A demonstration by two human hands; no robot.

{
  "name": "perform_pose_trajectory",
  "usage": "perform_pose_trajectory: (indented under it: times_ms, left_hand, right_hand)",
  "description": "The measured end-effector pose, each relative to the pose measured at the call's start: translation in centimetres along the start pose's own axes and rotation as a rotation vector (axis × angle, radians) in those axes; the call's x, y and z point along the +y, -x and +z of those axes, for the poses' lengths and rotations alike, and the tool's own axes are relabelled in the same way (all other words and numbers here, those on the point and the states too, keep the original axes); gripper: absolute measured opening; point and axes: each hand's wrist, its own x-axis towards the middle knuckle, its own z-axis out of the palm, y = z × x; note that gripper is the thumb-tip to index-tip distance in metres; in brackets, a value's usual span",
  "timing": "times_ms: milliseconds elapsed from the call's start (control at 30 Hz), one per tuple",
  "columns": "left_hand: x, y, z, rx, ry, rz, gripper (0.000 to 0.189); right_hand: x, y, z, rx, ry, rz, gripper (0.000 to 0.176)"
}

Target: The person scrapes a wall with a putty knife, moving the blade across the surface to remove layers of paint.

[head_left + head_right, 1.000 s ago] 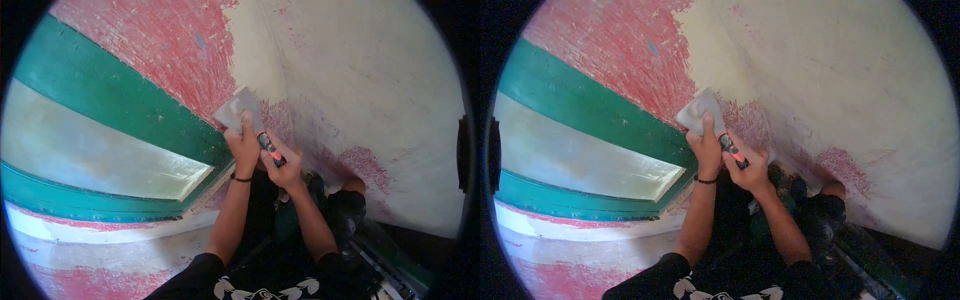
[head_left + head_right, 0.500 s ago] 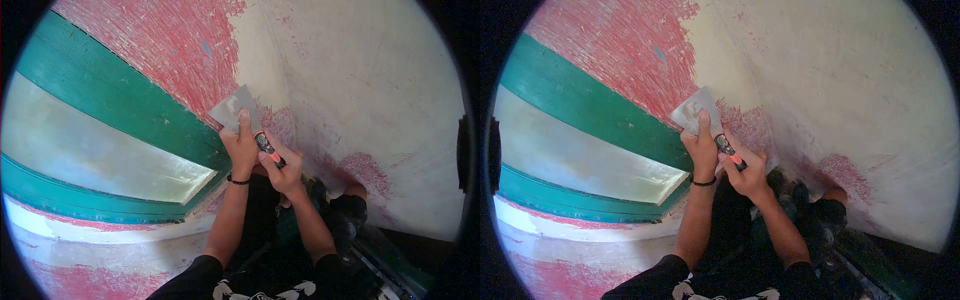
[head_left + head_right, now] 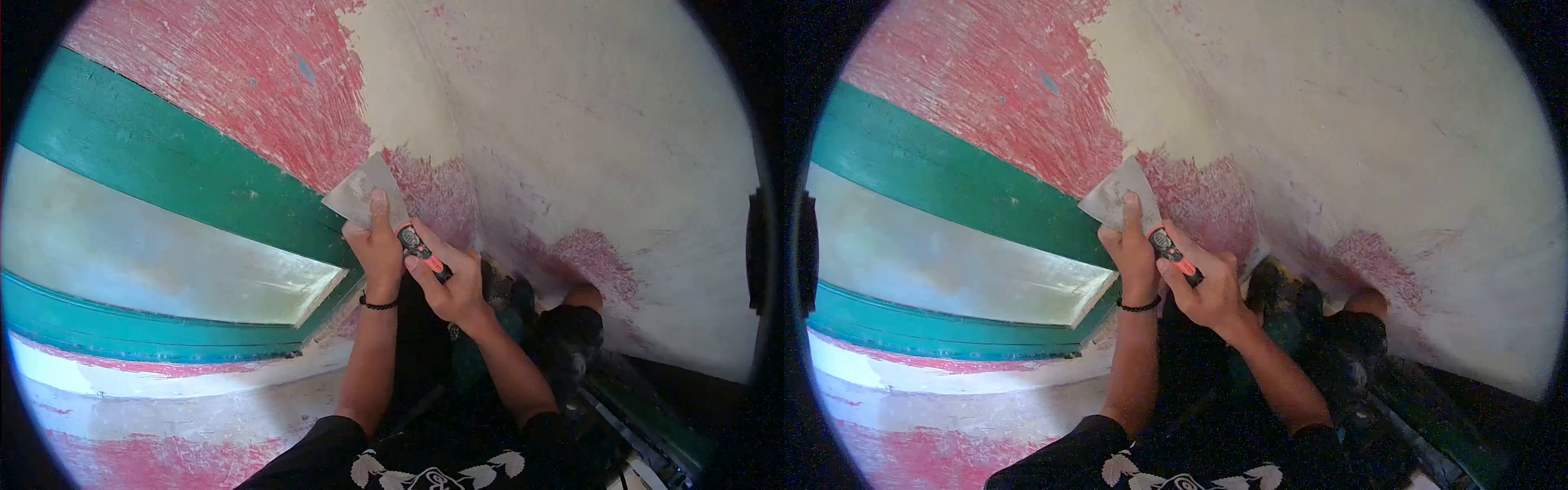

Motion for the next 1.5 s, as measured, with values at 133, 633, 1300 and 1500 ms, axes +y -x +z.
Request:
perform_pose_trajectory:
  times_ms: [133,633,1300,1500]
  left_hand:
    - [-0.7,-0.6,-0.1,-0.022,-0.066,0.048,0.027]
    - [0.4,-0.4,0.1,-0.027,-0.122,0.071,0.035]
    - [0.6,-1.1,0.0,-0.075,-0.131,0.043,0.027]
    - [2.7,-2.6,2.8,-0.105,-0.157,0.178,0.033]
  right_hand:
    - [0.9,0.1,0.2,0.024,0.010,-0.025,0.043]
    - [0.8,0.6,0.8,0.054,-0.017,0.006,0.046]
    - [-0.8,0.0,-0.2,0.002,-0.025,0.120,0.046]
    - [1.3,-2.1,-0.2,0.116,-0.065,0.035,0.045]
